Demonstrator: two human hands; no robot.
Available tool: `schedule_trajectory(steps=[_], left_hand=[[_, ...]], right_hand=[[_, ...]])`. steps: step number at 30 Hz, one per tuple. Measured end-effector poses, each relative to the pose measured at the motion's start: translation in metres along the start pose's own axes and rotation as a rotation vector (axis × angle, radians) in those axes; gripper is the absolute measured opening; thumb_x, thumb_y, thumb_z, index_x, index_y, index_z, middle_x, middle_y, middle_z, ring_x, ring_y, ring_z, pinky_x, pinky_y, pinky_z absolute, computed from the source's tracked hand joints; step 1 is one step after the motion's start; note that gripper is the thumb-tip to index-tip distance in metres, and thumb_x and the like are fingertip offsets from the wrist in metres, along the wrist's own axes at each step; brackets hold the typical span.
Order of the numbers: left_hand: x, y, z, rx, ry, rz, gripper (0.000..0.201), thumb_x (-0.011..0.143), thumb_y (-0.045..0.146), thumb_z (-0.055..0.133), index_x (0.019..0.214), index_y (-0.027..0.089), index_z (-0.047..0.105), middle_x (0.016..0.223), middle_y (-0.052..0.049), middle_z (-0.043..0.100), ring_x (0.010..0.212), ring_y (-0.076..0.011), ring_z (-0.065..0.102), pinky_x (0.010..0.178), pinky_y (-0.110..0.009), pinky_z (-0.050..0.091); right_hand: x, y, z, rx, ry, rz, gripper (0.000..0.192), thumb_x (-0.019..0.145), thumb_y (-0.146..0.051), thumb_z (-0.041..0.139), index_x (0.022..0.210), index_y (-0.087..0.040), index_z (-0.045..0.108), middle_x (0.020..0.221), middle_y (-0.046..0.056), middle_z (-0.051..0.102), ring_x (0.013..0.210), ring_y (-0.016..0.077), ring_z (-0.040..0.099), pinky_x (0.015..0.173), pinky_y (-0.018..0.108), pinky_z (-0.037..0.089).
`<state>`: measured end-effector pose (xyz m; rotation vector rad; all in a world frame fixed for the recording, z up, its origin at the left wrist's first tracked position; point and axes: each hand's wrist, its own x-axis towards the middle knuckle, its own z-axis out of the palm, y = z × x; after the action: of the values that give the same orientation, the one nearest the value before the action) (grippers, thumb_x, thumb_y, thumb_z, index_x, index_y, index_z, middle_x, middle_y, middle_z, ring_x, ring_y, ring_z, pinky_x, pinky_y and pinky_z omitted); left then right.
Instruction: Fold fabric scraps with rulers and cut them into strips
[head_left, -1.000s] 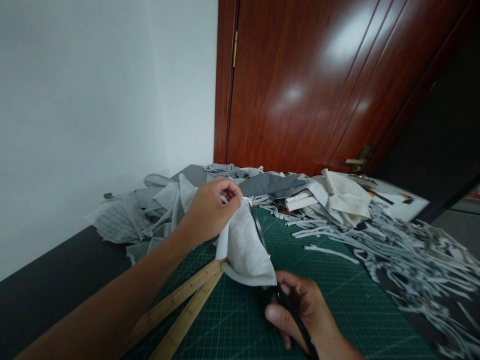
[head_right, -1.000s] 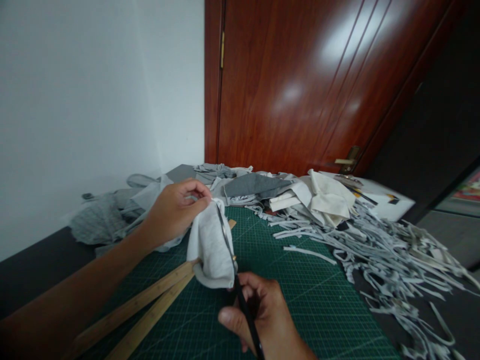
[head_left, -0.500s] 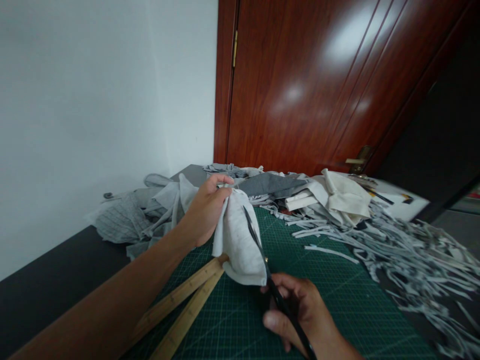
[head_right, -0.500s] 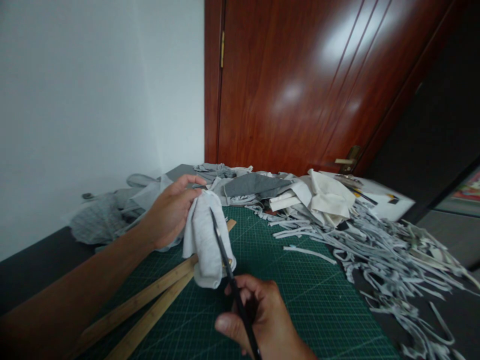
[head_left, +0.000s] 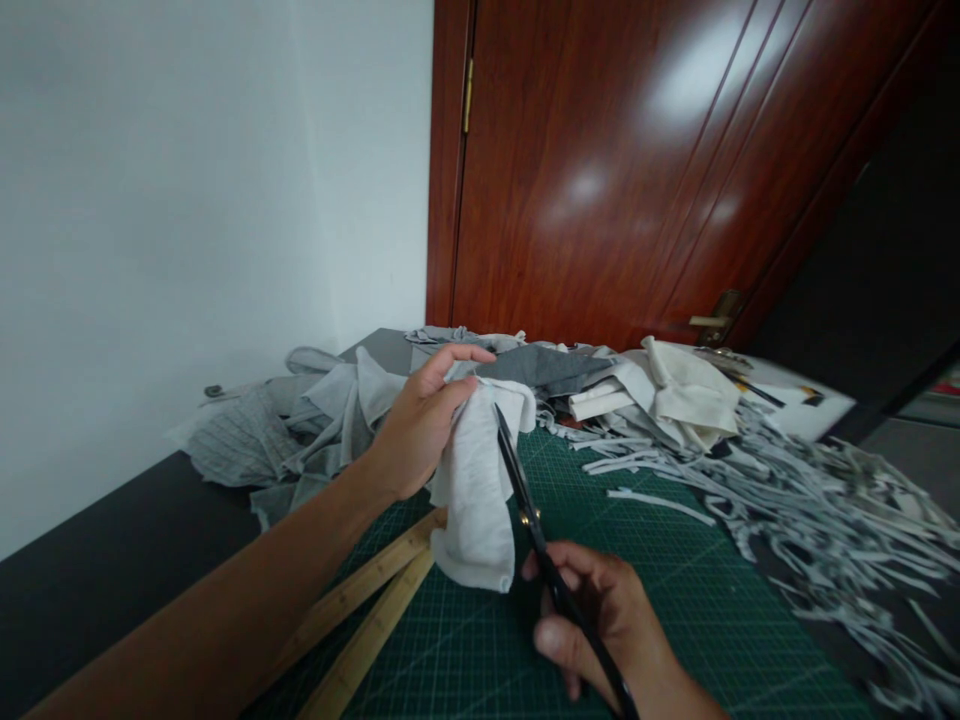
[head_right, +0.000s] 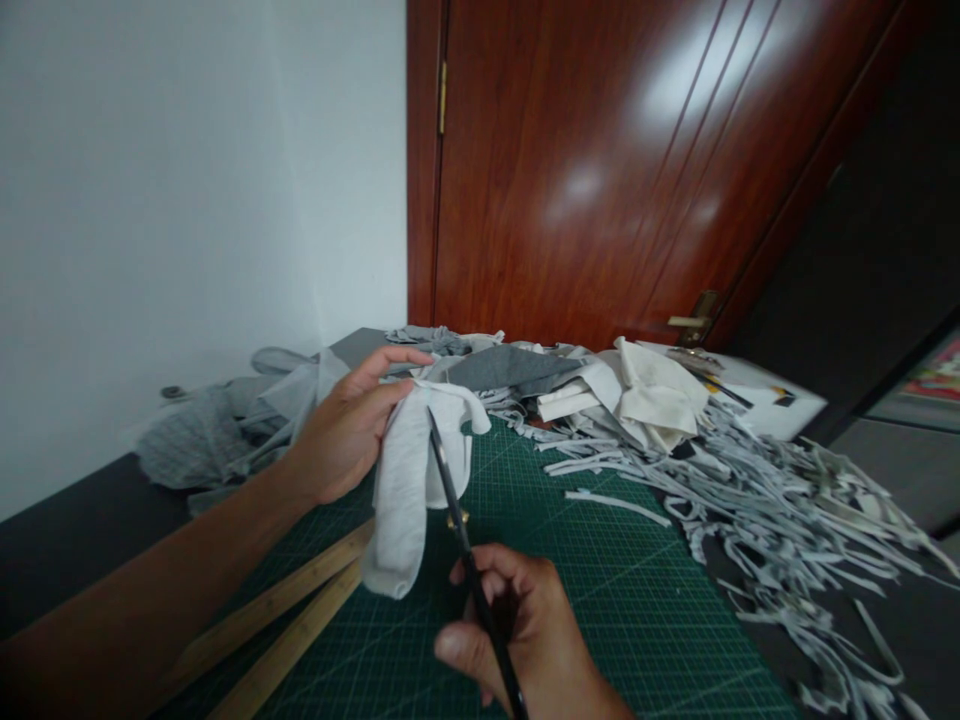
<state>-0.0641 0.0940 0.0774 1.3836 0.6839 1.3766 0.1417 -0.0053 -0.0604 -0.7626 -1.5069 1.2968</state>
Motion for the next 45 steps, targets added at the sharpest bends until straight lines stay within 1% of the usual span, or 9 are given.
schedule_trajectory(steps=[3,6,12,19,22,26,31,35,45], left_hand=[[-0.001,0.0,0.001,-0.06,-0.01,-0.034,0.038,0.079,0.022,0.075,0.114,0.026,0.059,0.075,0.002,0.069,0.061,-0.0171,0.065,0.059,-0.029,0.05],[-0.002,-0.002,0.0,-0.051,-0.015,-0.036,0.032,0.076,0.026,0.081,0.1,0.022,0.061,0.076,0.001,0.072,0.061,-0.0162,0.065,0.06,-0.028,0.049],[-0.001,-0.005,0.002,-0.002,0.014,0.002,0.021,0.082,0.035,0.077,0.083,0.023,0.06,0.07,0.003,0.067,0.057,-0.0146,0.059,0.058,-0.029,0.046],[0.001,-0.007,0.004,0.073,0.117,0.047,0.023,0.084,0.035,0.071,0.071,0.021,0.058,0.065,0.003,0.056,0.058,-0.0127,0.051,0.055,-0.026,0.041],[0.0,-0.007,0.004,0.037,0.135,0.051,0.015,0.083,0.031,0.07,0.084,0.023,0.058,0.067,0.005,0.056,0.057,-0.0124,0.051,0.054,-0.025,0.04],[-0.001,-0.003,0.003,0.003,0.081,0.037,0.027,0.081,0.024,0.071,0.106,0.027,0.06,0.072,0.004,0.063,0.059,-0.0156,0.059,0.056,-0.027,0.045],[0.001,-0.004,-0.002,0.031,0.03,0.028,0.007,0.083,0.023,0.069,0.088,0.022,0.072,0.079,-0.002,0.071,0.067,-0.018,0.064,0.061,-0.031,0.051],[0.002,-0.006,-0.005,0.052,0.009,0.014,0.01,0.077,0.018,0.068,0.076,0.019,0.078,0.084,-0.005,0.075,0.074,-0.0189,0.068,0.068,-0.032,0.054],[-0.002,-0.004,-0.006,0.004,-0.036,-0.069,0.03,0.073,0.021,0.077,0.102,0.019,0.083,0.085,-0.007,0.08,0.067,-0.0202,0.072,0.063,-0.033,0.055]], right_hand=[[0.0,-0.001,0.0,-0.001,0.004,-0.012,0.047,0.08,-0.057,0.087,0.103,-0.019,0.072,0.058,-0.008,0.052,0.037,0.0041,0.036,0.033,0.013,0.034],[0.0,0.001,-0.001,0.008,0.0,-0.014,0.046,0.08,-0.056,0.087,0.104,-0.019,0.071,0.058,-0.008,0.052,0.036,0.0037,0.035,0.033,0.012,0.033],[0.0,0.005,-0.002,0.019,-0.014,0.004,0.048,0.08,-0.055,0.088,0.107,-0.02,0.071,0.059,-0.008,0.052,0.038,0.0037,0.035,0.034,0.012,0.036],[0.0,0.003,-0.001,0.01,-0.016,0.01,0.049,0.079,-0.057,0.087,0.103,-0.017,0.072,0.059,-0.007,0.054,0.036,0.0035,0.036,0.033,0.012,0.037],[0.001,0.004,-0.001,0.014,-0.016,0.01,0.048,0.079,-0.057,0.087,0.101,-0.017,0.073,0.059,-0.006,0.055,0.037,0.0034,0.036,0.033,0.013,0.039],[0.001,0.006,-0.001,0.02,-0.001,0.018,0.049,0.077,-0.056,0.089,0.102,-0.017,0.073,0.06,-0.006,0.056,0.036,0.0034,0.036,0.032,0.013,0.039],[0.0,0.006,-0.001,0.024,0.0,0.016,0.049,0.077,-0.056,0.09,0.103,-0.018,0.073,0.06,-0.006,0.057,0.035,0.0034,0.037,0.032,0.013,0.038],[0.0,0.005,-0.001,0.036,-0.022,-0.003,0.046,0.079,-0.054,0.088,0.102,-0.018,0.073,0.058,-0.007,0.056,0.035,0.0031,0.036,0.032,0.012,0.037],[0.003,-0.01,0.0,-0.01,-0.057,0.036,0.05,0.076,-0.058,0.09,0.101,-0.019,0.07,0.058,-0.008,0.054,0.036,0.0035,0.037,0.034,0.013,0.038]])
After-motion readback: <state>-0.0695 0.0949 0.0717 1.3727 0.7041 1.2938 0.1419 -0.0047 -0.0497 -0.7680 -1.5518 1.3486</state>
